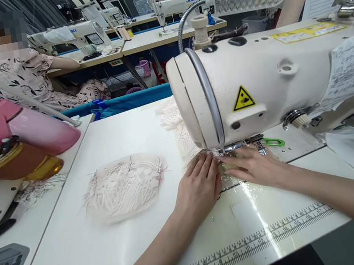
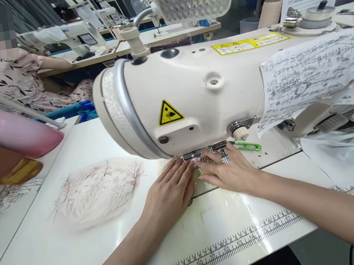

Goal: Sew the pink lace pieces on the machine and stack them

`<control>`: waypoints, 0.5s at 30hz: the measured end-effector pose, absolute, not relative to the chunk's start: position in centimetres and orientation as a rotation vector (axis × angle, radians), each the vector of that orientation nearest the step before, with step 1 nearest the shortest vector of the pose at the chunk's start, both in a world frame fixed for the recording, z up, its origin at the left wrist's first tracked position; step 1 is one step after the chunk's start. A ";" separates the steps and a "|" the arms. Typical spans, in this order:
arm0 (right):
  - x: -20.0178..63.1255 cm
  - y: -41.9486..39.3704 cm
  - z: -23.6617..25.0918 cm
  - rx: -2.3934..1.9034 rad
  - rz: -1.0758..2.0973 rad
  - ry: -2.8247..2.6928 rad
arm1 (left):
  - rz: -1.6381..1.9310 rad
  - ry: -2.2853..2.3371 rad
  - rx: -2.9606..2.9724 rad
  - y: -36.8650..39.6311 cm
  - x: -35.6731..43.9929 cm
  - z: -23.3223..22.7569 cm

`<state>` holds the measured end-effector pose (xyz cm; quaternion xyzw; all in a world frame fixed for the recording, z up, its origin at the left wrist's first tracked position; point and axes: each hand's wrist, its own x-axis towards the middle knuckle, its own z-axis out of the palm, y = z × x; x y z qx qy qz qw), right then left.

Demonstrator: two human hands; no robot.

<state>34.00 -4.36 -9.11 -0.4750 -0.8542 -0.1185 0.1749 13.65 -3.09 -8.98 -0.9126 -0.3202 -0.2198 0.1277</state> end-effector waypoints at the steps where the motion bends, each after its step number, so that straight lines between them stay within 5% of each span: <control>1: 34.0 -4.4 -9.0 -1.355 -0.344 -2.424 | -0.633 -0.932 -2.651 -3.1 13.7 -9.0; 15: 34.5 -3.9 -9.5 -1.365 -0.323 -2.371 | -0.527 -1.060 -2.641 -2.9 13.6 -9.1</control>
